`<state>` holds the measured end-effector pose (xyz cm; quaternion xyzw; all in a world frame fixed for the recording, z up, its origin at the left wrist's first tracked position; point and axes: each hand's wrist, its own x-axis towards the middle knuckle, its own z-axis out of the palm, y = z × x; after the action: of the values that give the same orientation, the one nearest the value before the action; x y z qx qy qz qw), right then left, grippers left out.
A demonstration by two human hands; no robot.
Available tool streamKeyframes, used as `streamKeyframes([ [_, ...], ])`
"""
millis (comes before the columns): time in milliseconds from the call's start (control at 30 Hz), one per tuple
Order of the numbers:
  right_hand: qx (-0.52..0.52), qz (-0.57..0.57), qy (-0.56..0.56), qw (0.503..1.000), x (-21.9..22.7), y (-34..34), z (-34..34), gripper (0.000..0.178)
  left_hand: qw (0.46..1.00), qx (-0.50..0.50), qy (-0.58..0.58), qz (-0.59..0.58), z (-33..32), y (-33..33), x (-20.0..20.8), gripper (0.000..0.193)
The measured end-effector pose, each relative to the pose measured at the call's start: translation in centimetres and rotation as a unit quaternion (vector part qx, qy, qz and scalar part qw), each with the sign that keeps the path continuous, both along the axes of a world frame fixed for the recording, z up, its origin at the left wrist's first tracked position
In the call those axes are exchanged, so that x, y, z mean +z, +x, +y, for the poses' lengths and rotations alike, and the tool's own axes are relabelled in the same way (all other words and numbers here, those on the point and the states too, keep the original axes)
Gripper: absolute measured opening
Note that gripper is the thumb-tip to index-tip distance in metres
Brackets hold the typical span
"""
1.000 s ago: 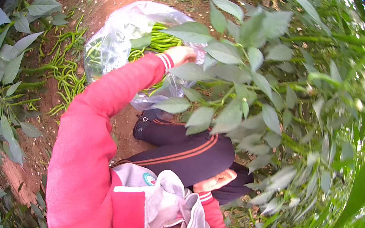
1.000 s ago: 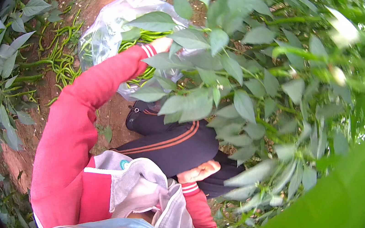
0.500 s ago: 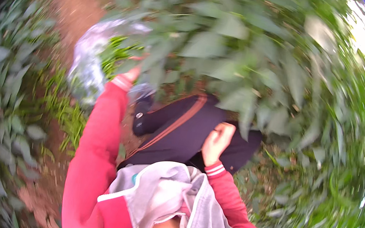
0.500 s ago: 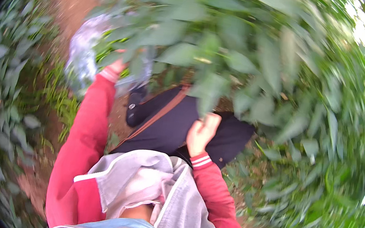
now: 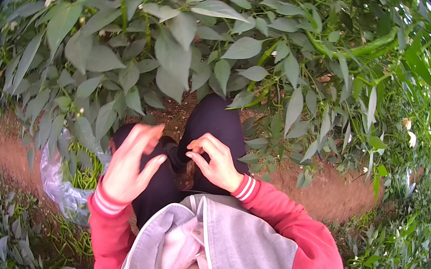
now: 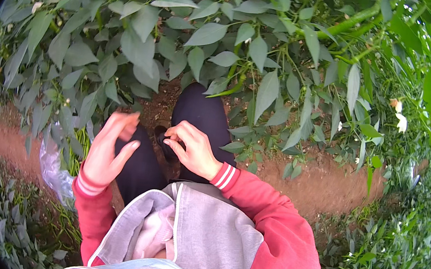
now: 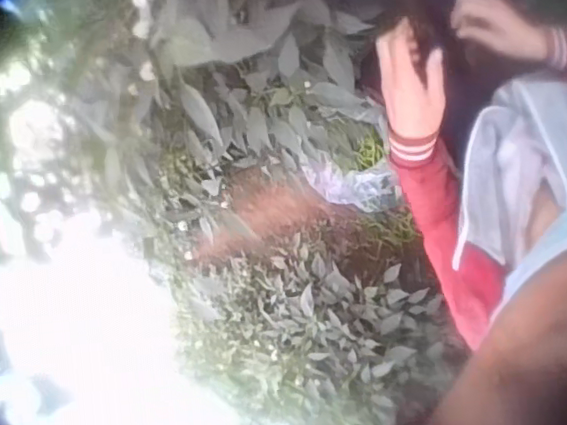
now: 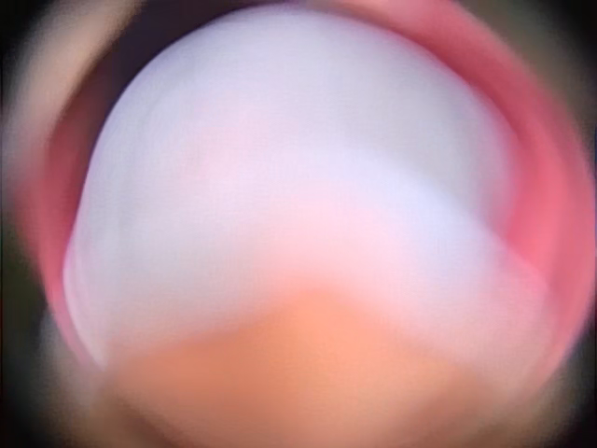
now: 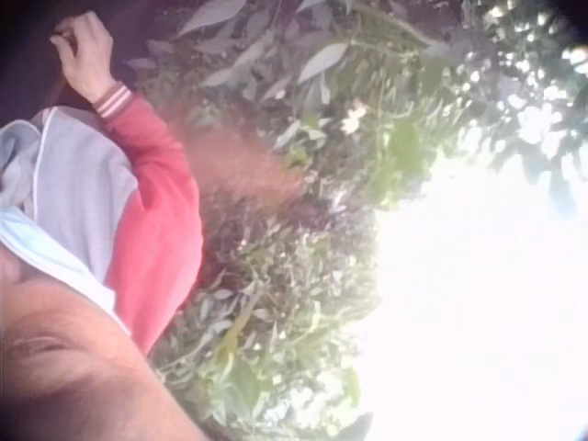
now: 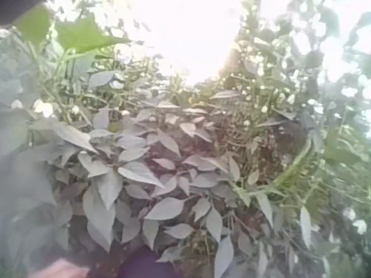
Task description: The person harvests green chili peppers from plants in a field, picking them by hand and placing them into a clear plastic bag. The person repeatedly reaches into the foliage, detaches peppers, and adds them to the bag.
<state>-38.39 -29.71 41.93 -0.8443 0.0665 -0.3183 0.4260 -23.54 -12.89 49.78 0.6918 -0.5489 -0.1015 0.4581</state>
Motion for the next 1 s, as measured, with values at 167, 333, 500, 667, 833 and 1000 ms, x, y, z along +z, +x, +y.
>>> streamKeyframes([
  [167, -0.079, -0.055, -0.057, 0.994, 2.9, -1.1, -1.1, 0.010, 0.987, -0.002, -0.094, -0.127, -13.6, 5.5, 1.2, 0.045],
  [333, -0.247, -0.112, -0.160, 0.949, 5.5, -2.1, -3.2, 0.010, 0.906, 0.162, -0.238, -0.312, -18.8, 12.7, 3.5, 0.052],
  [500, -0.323, -0.301, -0.114, 0.890, 8.1, -1.5, -5.5, 0.015, 0.905, 0.231, -0.067, -0.352, -14.6, 19.3, 3.9, 0.030],
  [667, -0.102, -0.106, -0.176, 0.973, 7.5, 4.2, -2.7, 0.015, 0.893, 0.244, -0.111, -0.362, -10.1, 25.5, 5.0, 0.040],
  [833, -0.126, -0.072, -0.046, 0.988, 5.3, 11.0, -1.0, 0.019, 0.911, 0.217, -0.132, -0.325, -6.7, 27.6, 6.1, 0.054],
  [1000, 0.061, -0.001, -0.042, 0.997, 4.2, 13.9, 0.1, 0.020, 0.970, 0.122, -0.207, -0.041, -4.3, 30.2, 6.5, 0.047],
])
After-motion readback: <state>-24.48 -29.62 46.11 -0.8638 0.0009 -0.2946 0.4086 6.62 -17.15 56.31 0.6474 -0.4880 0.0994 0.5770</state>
